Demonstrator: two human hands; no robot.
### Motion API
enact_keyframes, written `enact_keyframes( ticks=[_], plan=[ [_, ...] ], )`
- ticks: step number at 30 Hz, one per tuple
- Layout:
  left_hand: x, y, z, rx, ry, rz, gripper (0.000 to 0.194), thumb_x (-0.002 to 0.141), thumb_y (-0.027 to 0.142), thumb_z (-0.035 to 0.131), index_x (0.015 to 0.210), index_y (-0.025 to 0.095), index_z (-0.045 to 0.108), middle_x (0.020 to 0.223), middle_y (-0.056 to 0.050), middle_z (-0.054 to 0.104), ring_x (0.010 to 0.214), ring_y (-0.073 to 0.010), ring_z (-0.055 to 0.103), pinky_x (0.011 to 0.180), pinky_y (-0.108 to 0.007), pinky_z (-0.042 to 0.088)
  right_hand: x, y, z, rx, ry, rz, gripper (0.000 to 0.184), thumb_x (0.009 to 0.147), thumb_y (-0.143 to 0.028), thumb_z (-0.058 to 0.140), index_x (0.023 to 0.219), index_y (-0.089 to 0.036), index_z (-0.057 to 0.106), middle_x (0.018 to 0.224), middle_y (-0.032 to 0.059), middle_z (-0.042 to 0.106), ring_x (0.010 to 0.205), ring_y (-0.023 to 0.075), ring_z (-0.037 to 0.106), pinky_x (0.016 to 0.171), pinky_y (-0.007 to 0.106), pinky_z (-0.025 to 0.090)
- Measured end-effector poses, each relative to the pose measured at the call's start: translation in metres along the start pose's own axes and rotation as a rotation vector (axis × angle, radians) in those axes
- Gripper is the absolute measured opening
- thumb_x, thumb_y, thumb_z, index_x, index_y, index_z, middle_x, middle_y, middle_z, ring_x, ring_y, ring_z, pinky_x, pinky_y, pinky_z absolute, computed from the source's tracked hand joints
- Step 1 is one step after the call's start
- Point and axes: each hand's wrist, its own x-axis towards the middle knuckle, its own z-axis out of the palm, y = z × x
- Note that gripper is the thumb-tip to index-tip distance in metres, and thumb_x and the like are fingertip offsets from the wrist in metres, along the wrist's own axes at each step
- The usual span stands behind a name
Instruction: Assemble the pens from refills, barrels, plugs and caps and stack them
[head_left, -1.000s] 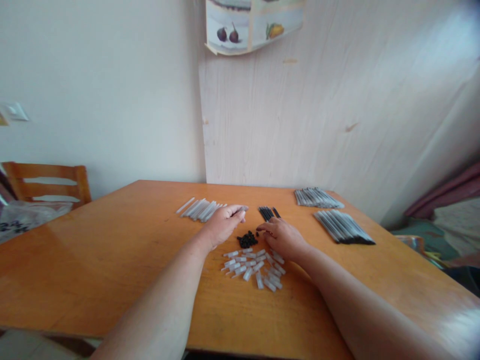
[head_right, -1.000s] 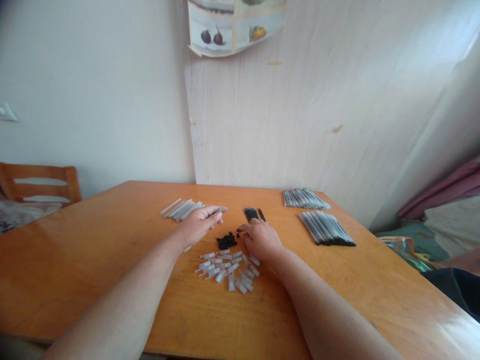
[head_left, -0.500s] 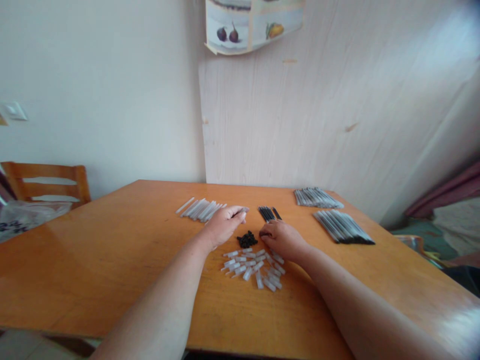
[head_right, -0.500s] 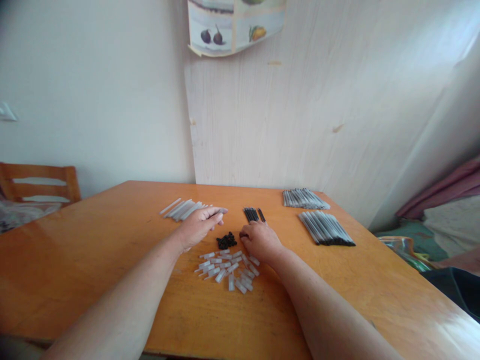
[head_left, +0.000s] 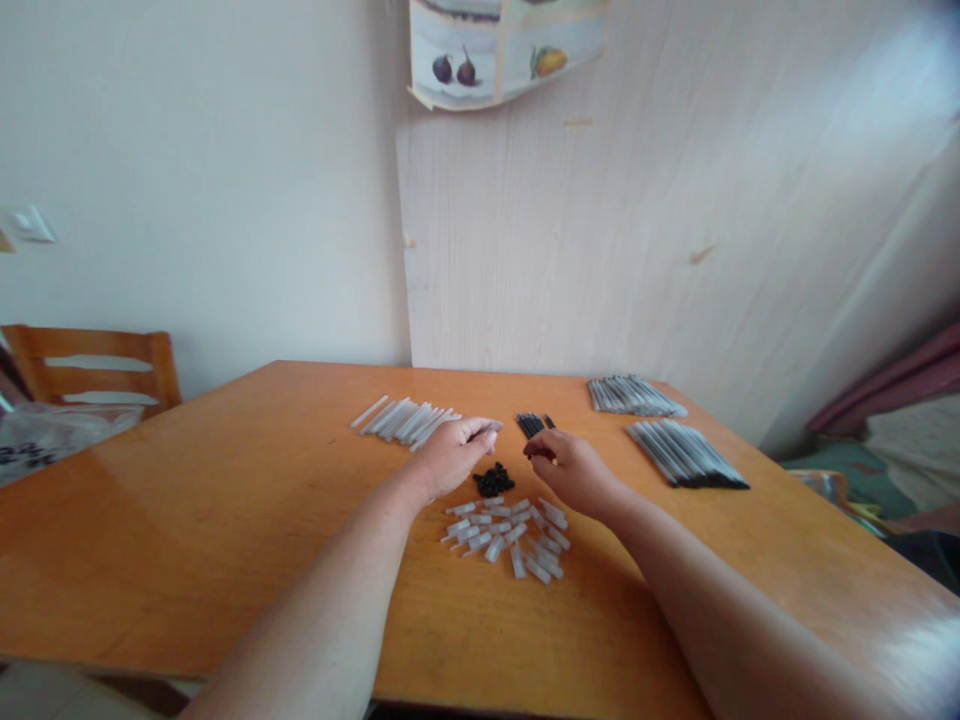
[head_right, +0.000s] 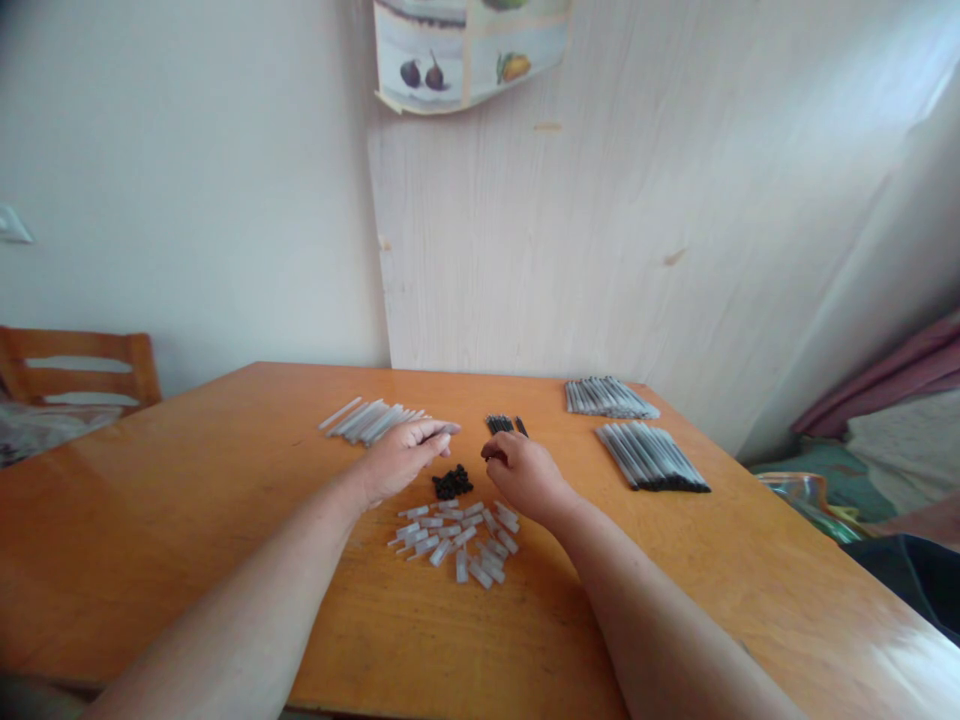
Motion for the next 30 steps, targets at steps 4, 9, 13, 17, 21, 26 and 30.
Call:
enact_keyframes(
  ticks=[4, 9, 13, 17, 21, 26, 30],
  plan=[
    [0.001, -0.002, 0.004, 0.004, -0.045, 0.037, 0.038, 0.087, 0.037, 0.051, 0.115, 0.016, 0.066, 0.102, -0.008, 0.072, 0.096, -0.0198, 0.063, 0.092, -0.034, 0.046, -0.005, -0.009, -0.009, 0.515, -0.02, 0.138, 0.014, 0.077, -0.024, 0.055, 0.09, -0.019, 0.057, 0.074, 0.0003, 0.063, 0.066, 0.0136, 0.058, 0.064, 0.027, 0.046],
    [-0.002, 0.0, 0.01, 0.039, -0.087, 0.068, 0.037, 0.088, 0.037, 0.051, 0.116, 0.017, 0.066, 0.114, -0.008, 0.069, 0.102, -0.0209, 0.062, 0.094, -0.034, 0.045, -0.009, -0.021, -0.019, 0.795, -0.005, 0.154, 0.017, 0.072, -0.028, 0.064, 0.082, -0.017, 0.055, 0.069, -0.0011, 0.06, 0.064, 0.0117, 0.057, 0.064, 0.026, 0.045],
    [-0.003, 0.004, 0.014, 0.081, -0.154, 0.107, 0.036, 0.09, 0.037, 0.047, 0.113, 0.018, 0.067, 0.108, -0.006, 0.071, 0.098, -0.02, 0.062, 0.089, -0.032, 0.046, -0.01, -0.023, -0.018, 0.829, -0.013, 0.137, 0.017, 0.072, -0.028, 0.065, 0.083, -0.017, 0.058, 0.07, -0.0011, 0.061, 0.064, 0.0112, 0.057, 0.064, 0.026, 0.045],
    [-0.004, 0.008, 0.017, 0.117, -0.219, 0.132, 0.035, 0.092, 0.036, 0.044, 0.111, 0.017, 0.067, 0.098, -0.003, 0.071, 0.089, -0.018, 0.062, 0.08, -0.028, 0.046, -0.01, -0.024, -0.019, 0.797, -0.023, 0.142, 0.016, 0.072, -0.028, 0.065, 0.082, -0.017, 0.059, 0.069, -0.0015, 0.06, 0.063, 0.0113, 0.056, 0.064, 0.026, 0.045],
    [-0.005, 0.009, 0.017, 0.138, -0.226, 0.145, 0.033, 0.091, 0.034, 0.044, 0.107, 0.017, 0.068, 0.097, -0.003, 0.071, 0.088, -0.0177, 0.061, 0.079, -0.027, 0.045, -0.01, -0.024, -0.019, 0.739, -0.036, 0.146, 0.014, 0.073, -0.028, 0.063, 0.081, -0.018, 0.059, 0.068, -0.0017, 0.06, 0.062, 0.011, 0.055, 0.062, 0.025, 0.045],
    [-0.006, 0.011, 0.016, 0.139, -0.222, 0.152, 0.032, 0.091, 0.033, 0.045, 0.107, 0.019, 0.068, 0.096, -0.003, 0.071, 0.086, -0.0175, 0.061, 0.077, -0.027, 0.045, -0.009, -0.021, -0.018, 0.704, -0.058, 0.136, 0.012, 0.074, -0.026, 0.061, 0.082, -0.018, 0.06, 0.067, -0.0017, 0.06, 0.061, 0.0108, 0.055, 0.06, 0.024, 0.045],
    [-0.006, 0.012, 0.017, 0.147, -0.235, 0.157, 0.032, 0.09, 0.034, 0.046, 0.105, 0.018, 0.069, 0.095, -0.003, 0.071, 0.086, -0.0179, 0.061, 0.078, -0.027, 0.046, -0.01, -0.022, -0.017, 0.69, -0.071, 0.137, 0.012, 0.073, -0.027, 0.061, 0.082, -0.018, 0.06, 0.067, -0.0014, 0.06, 0.061, 0.0112, 0.054, 0.06, 0.025, 0.045]
  ],
)
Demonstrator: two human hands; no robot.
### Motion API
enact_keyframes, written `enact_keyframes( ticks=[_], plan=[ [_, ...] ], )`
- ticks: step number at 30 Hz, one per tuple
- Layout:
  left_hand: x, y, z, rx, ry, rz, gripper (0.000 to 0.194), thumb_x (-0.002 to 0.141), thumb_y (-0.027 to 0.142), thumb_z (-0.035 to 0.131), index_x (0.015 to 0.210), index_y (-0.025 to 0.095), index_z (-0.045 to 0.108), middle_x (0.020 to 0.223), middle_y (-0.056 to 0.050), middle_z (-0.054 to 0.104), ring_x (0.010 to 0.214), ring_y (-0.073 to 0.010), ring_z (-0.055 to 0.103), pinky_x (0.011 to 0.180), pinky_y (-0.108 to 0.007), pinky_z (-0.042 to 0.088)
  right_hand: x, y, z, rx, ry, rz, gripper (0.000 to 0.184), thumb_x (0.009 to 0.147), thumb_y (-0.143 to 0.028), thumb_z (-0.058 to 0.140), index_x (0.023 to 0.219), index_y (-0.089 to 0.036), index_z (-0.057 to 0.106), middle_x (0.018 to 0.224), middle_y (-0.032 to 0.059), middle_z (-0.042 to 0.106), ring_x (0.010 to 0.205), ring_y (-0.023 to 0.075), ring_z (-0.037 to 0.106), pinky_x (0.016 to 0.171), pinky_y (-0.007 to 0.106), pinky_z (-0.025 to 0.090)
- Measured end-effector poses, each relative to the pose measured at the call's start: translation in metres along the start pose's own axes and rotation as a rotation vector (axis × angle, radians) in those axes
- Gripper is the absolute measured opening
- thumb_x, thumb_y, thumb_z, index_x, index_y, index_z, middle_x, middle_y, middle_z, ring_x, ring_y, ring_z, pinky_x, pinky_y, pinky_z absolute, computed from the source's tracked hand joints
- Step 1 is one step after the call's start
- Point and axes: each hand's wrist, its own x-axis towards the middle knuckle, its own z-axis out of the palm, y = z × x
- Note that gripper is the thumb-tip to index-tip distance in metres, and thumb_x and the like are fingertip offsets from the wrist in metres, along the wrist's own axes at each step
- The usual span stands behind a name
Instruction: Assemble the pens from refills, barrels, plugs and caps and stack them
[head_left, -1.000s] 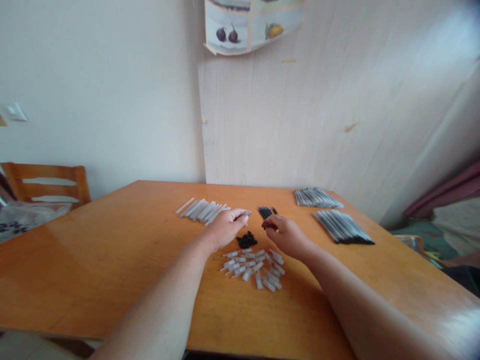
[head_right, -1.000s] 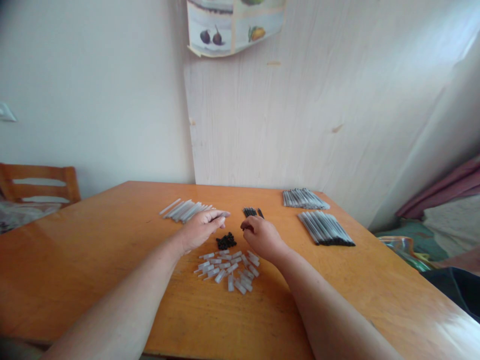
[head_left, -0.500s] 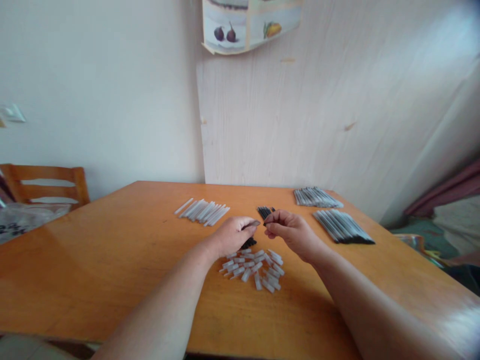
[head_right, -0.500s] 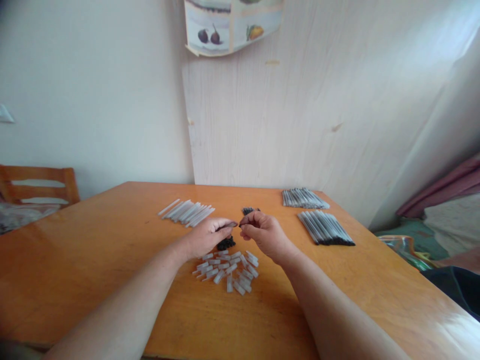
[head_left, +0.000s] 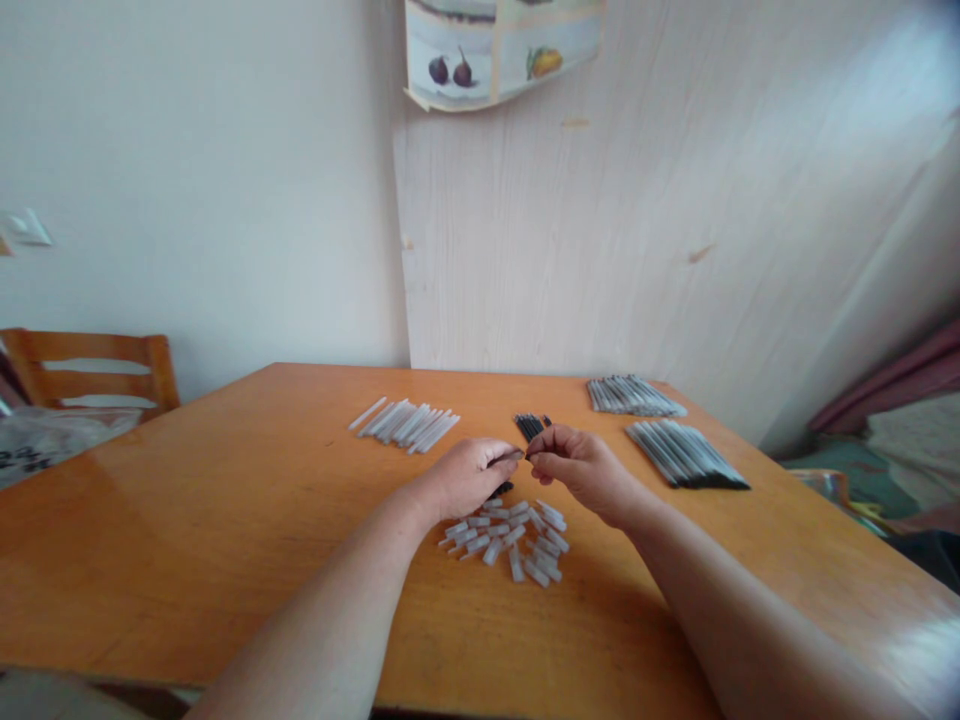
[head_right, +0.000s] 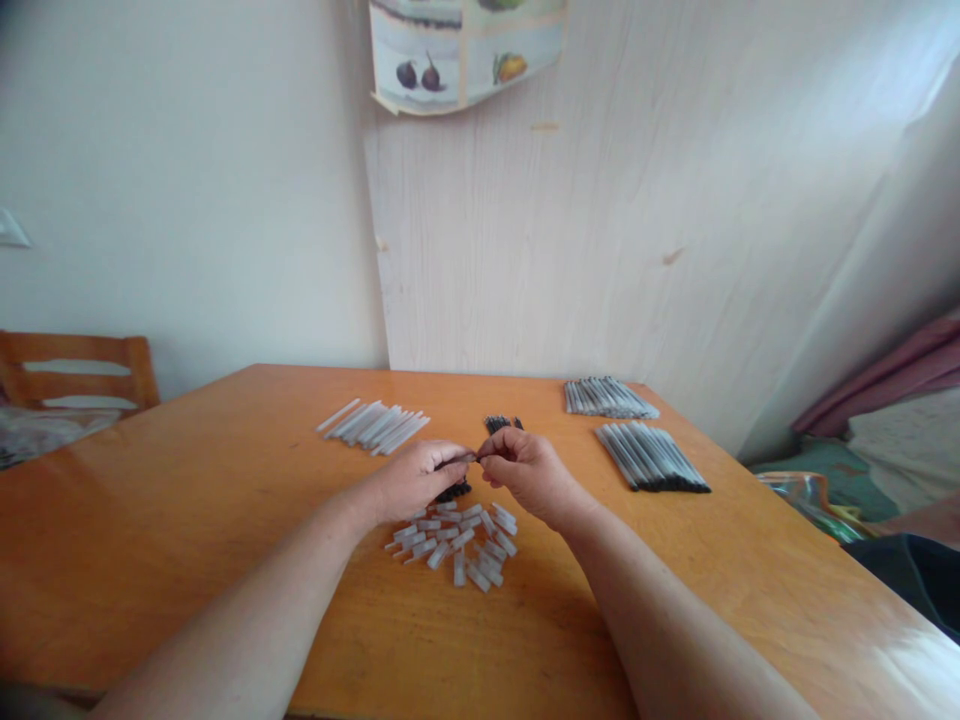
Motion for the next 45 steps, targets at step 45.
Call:
enact_keyframes(
  ticks=[45],
  plan=[
    [-0.0015, 0.0039, -0.0018, 0.042, -0.074, -0.017, 0.029, 0.091, 0.031, 0.043, 0.098, 0.016, 0.068, 0.085, -0.001, 0.067, 0.074, -0.0135, 0.055, 0.066, -0.022, 0.04, 0.0004, 0.0048, 0.0003, 0.094, -0.056, 0.016, 0.019, 0.079, -0.032, 0.063, 0.087, -0.016, 0.057, 0.073, 0.0005, 0.061, 0.064, 0.0121, 0.058, 0.061, 0.027, 0.046]
  ],
)
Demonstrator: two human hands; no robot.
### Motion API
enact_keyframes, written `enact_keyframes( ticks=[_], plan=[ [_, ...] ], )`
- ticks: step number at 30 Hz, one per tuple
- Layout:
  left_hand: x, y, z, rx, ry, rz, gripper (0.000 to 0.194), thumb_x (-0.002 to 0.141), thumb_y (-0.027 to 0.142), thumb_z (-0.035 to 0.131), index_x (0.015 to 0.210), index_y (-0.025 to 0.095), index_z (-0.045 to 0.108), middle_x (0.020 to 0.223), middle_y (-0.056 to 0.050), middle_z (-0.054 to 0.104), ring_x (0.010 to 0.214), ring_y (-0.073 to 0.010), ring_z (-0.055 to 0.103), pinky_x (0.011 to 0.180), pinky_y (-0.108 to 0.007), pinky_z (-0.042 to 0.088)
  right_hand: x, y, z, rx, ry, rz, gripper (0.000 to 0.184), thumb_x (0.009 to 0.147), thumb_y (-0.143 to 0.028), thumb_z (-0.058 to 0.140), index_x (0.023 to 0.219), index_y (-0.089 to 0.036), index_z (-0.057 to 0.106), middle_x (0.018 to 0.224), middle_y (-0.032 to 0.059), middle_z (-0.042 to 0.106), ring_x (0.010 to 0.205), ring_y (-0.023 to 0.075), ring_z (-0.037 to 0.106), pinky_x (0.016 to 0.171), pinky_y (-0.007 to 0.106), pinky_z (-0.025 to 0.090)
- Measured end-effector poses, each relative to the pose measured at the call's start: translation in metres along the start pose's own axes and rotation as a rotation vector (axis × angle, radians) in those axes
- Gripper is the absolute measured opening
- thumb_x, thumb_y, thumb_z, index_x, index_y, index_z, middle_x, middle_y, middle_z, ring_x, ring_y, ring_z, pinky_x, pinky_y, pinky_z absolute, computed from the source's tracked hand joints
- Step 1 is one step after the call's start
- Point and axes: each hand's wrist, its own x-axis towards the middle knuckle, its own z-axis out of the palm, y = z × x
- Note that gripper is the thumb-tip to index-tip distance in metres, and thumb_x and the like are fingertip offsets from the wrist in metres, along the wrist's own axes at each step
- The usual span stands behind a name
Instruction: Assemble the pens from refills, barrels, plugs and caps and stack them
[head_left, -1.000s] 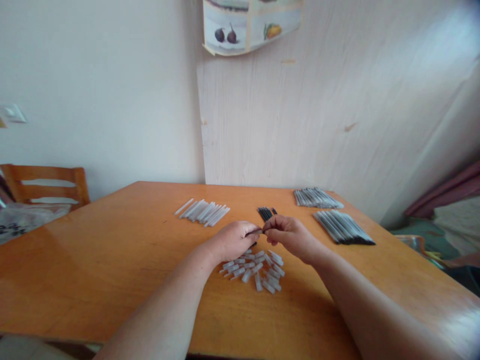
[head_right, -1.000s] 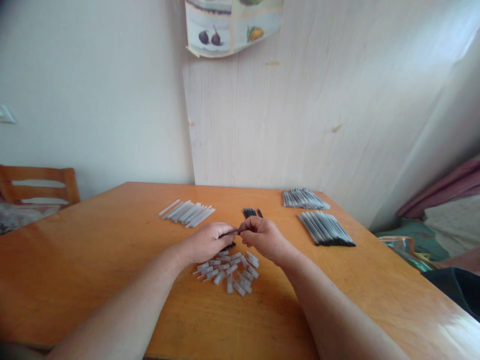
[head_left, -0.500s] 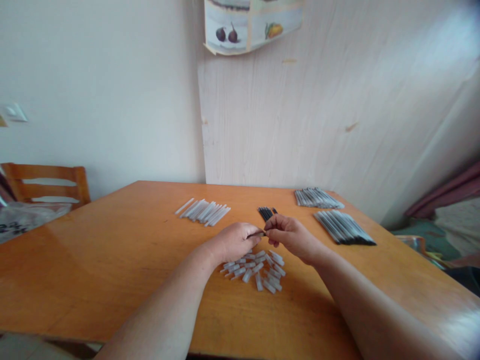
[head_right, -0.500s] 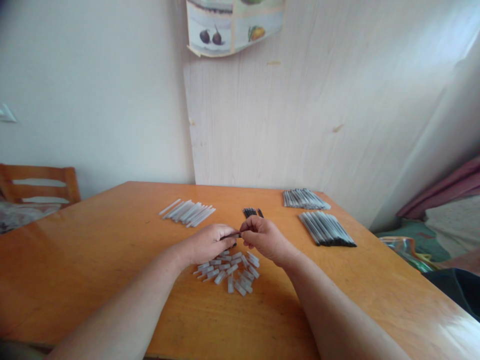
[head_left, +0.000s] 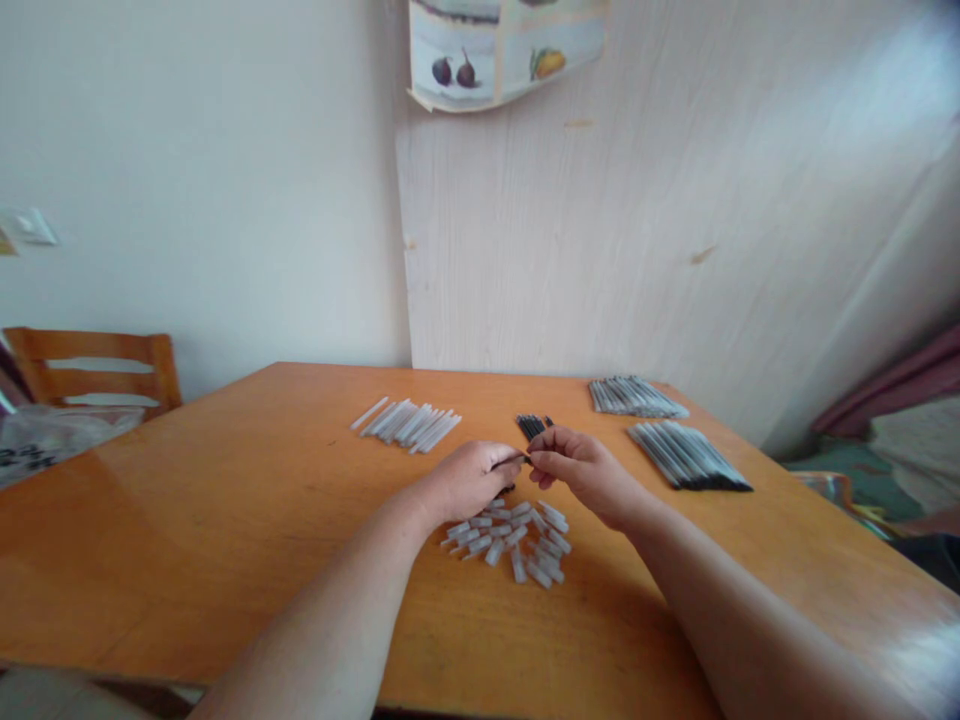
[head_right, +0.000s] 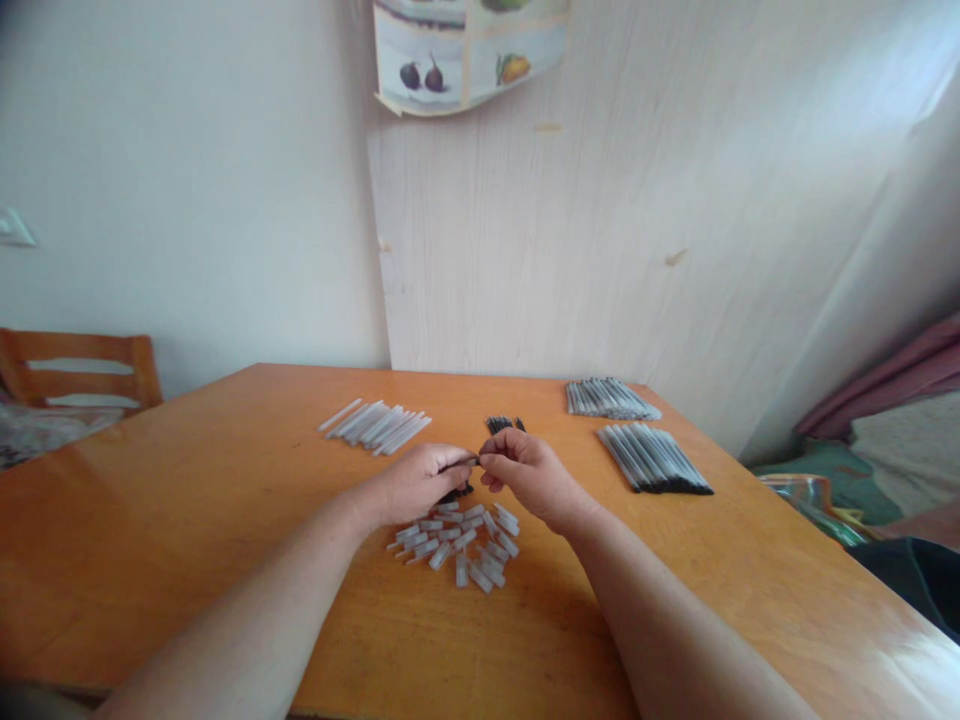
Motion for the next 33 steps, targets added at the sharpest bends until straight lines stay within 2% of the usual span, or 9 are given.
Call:
enact_keyframes(
  ticks=[5, 13, 18, 25, 29, 33],
  plan=[
    [0.0, -0.0003, -0.0002, -0.01, 0.035, -0.003, 0.029, 0.092, 0.032, 0.043, 0.094, 0.016, 0.067, 0.083, 0.0, 0.066, 0.073, -0.0128, 0.054, 0.067, -0.022, 0.04, -0.0006, -0.0007, 0.0021, 0.018, -0.013, -0.001, 0.022, 0.076, -0.033, 0.066, 0.089, -0.016, 0.058, 0.074, 0.0007, 0.062, 0.066, 0.0127, 0.059, 0.063, 0.027, 0.047],
    [-0.0006, -0.0034, 0.0022, 0.02, 0.02, -0.047, 0.032, 0.09, 0.036, 0.044, 0.091, 0.013, 0.067, 0.076, -0.001, 0.063, 0.068, -0.0128, 0.052, 0.059, -0.022, 0.036, -0.0009, -0.0009, 0.001, -0.073, 0.007, -0.019, 0.018, 0.078, -0.032, 0.063, 0.087, -0.016, 0.063, 0.07, 0.0002, 0.061, 0.06, 0.0102, 0.053, 0.059, 0.025, 0.043],
    [-0.0008, -0.001, 0.0025, -0.019, 0.039, -0.023, 0.03, 0.09, 0.033, 0.045, 0.099, 0.015, 0.066, 0.085, -0.002, 0.067, 0.075, -0.0138, 0.056, 0.065, -0.023, 0.04, -0.0008, 0.0001, 0.0005, -0.037, 0.014, -0.007, 0.02, 0.077, -0.033, 0.065, 0.086, -0.017, 0.058, 0.068, -0.0007, 0.06, 0.06, 0.0114, 0.055, 0.058, 0.025, 0.044],
    [0.0002, -0.0022, 0.0031, -0.011, 0.07, -0.047, 0.033, 0.091, 0.038, 0.043, 0.089, 0.014, 0.065, 0.077, -0.001, 0.065, 0.07, -0.013, 0.055, 0.062, -0.023, 0.04, -0.0001, 0.0011, 0.0007, 0.046, 0.009, 0.013, 0.025, 0.08, -0.041, 0.065, 0.083, -0.017, 0.059, 0.069, 0.0007, 0.062, 0.061, 0.011, 0.055, 0.06, 0.025, 0.044],
    [0.0009, -0.004, 0.004, -0.019, 0.091, -0.049, 0.031, 0.091, 0.037, 0.043, 0.088, 0.015, 0.065, 0.077, -0.001, 0.064, 0.071, -0.013, 0.055, 0.063, -0.023, 0.04, -0.0007, 0.001, 0.0018, 0.134, 0.007, -0.001, 0.024, 0.077, -0.036, 0.069, 0.088, -0.017, 0.06, 0.077, 0.0014, 0.063, 0.068, 0.0118, 0.059, 0.064, 0.025, 0.046],
    [0.0014, -0.0052, 0.0044, -0.027, 0.088, -0.046, 0.031, 0.091, 0.037, 0.043, 0.087, 0.015, 0.064, 0.079, -0.001, 0.065, 0.072, -0.0133, 0.055, 0.063, -0.023, 0.04, -0.001, 0.0, 0.0028, 0.112, 0.028, -0.003, 0.023, 0.077, -0.034, 0.07, 0.088, -0.017, 0.06, 0.078, 0.0009, 0.063, 0.067, 0.0115, 0.058, 0.063, 0.025, 0.046]
  ],
)
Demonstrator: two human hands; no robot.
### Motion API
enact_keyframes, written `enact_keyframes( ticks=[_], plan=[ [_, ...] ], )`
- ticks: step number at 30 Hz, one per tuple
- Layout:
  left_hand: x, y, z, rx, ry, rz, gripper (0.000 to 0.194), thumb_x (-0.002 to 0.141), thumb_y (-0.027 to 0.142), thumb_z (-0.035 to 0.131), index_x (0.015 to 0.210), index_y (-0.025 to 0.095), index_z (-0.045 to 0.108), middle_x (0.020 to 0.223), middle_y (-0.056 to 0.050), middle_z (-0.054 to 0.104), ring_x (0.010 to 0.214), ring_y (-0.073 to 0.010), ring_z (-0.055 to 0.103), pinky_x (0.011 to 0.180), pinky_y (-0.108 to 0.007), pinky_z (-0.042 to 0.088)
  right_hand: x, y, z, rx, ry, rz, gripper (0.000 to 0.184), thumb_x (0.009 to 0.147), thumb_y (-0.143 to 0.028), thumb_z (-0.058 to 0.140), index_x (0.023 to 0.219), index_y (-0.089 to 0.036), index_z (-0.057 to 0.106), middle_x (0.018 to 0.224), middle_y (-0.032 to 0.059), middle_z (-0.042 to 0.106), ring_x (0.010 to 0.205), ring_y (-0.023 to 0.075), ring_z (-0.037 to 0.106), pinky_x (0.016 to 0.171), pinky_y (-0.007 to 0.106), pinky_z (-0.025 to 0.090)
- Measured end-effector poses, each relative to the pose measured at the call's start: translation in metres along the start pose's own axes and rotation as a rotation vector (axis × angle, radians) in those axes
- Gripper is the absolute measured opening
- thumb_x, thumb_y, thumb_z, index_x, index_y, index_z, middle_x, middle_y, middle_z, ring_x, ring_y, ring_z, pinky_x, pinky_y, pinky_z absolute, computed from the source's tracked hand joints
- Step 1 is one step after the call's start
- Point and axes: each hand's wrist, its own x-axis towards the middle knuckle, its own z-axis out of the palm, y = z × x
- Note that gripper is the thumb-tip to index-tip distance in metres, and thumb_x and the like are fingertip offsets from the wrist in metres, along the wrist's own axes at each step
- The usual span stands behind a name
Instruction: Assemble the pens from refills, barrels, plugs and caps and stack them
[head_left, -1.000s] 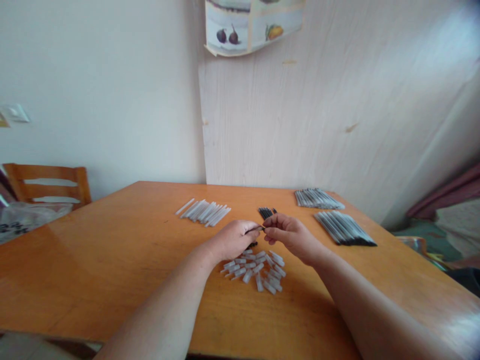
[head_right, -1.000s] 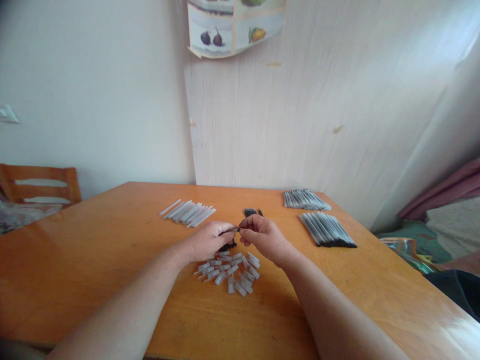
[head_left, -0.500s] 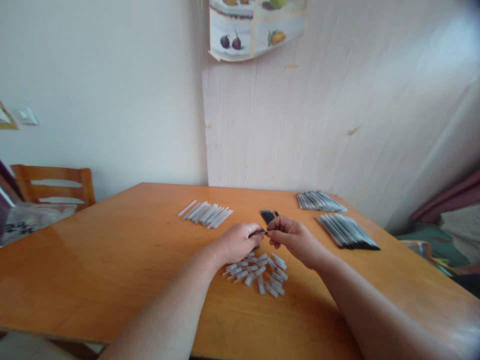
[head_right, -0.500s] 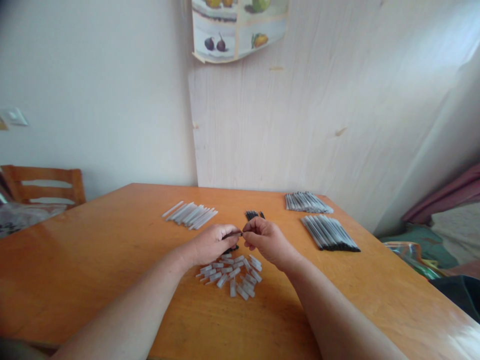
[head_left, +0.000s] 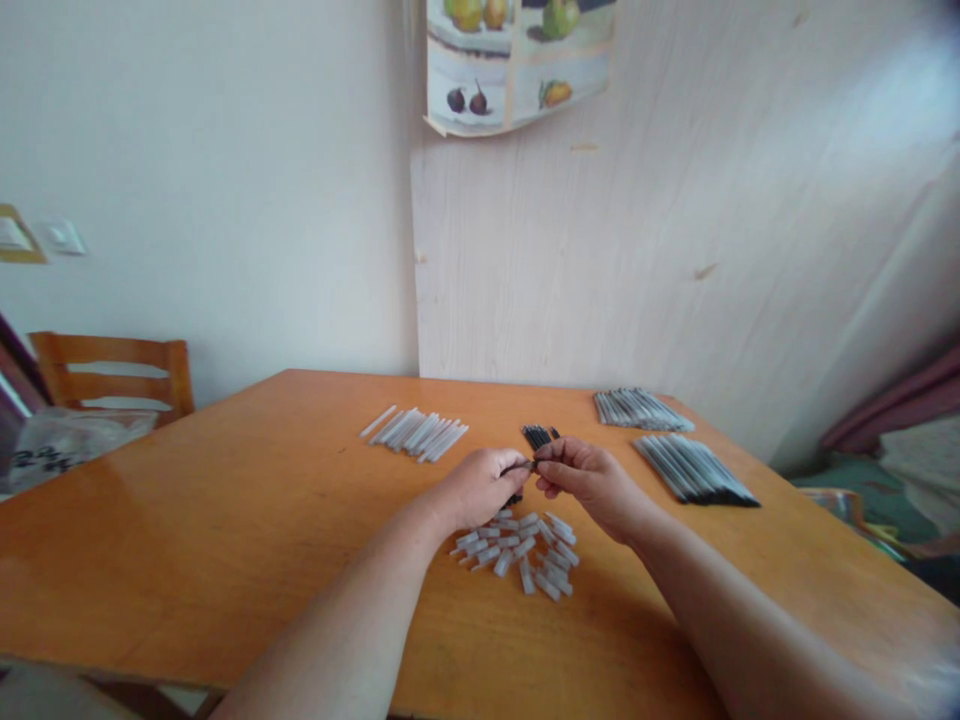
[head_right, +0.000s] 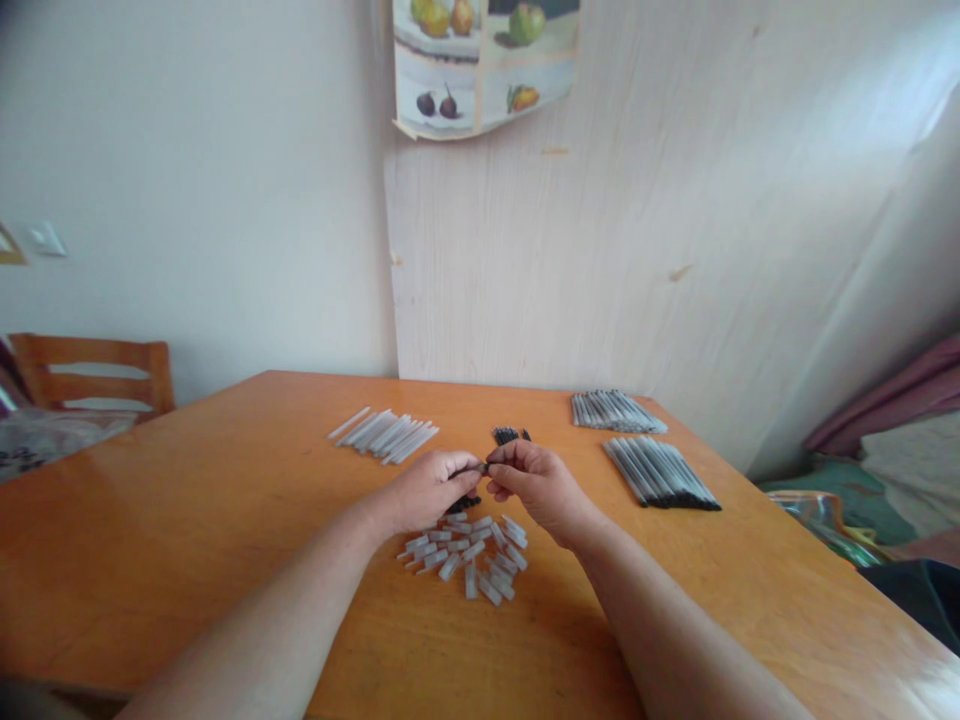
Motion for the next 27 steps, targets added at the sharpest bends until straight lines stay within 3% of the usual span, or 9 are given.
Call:
enact_keyframes(
  ticks=[9, 17, 27],
  plan=[
    [0.0, 0.0, 0.001, 0.076, 0.02, 0.041, 0.036, 0.093, 0.04, 0.039, 0.087, 0.017, 0.065, 0.078, -0.002, 0.066, 0.071, -0.0142, 0.056, 0.063, -0.024, 0.039, 0.001, 0.005, -0.002, -0.26, 0.018, -0.005, 0.03, 0.082, -0.048, 0.061, 0.085, -0.018, 0.058, 0.068, 0.001, 0.061, 0.059, 0.0122, 0.056, 0.058, 0.025, 0.045],
    [-0.002, 0.006, 0.006, 0.234, 0.055, 0.06, 0.035, 0.095, 0.04, 0.038, 0.093, 0.02, 0.067, 0.083, -0.004, 0.069, 0.075, -0.0165, 0.06, 0.063, -0.025, 0.038, 0.001, 0.014, 0.001, -0.637, 0.105, -0.123, 0.038, 0.092, -0.05, 0.043, 0.071, -0.02, 0.051, 0.059, -0.0022, 0.048, 0.054, 0.012, 0.045, 0.05, 0.025, 0.033],
    [-0.003, 0.01, 0.004, 0.268, 0.046, 0.099, 0.033, 0.095, 0.037, 0.039, 0.101, 0.022, 0.068, 0.091, -0.005, 0.07, 0.08, -0.0175, 0.062, 0.069, -0.026, 0.041, 0.004, 0.02, 0.004, -0.551, 0.099, -0.075, 0.054, 0.093, -0.061, 0.034, 0.061, -0.019, 0.047, 0.053, -0.0014, 0.045, 0.05, 0.0114, 0.042, 0.049, 0.026, 0.032]
  ],
)
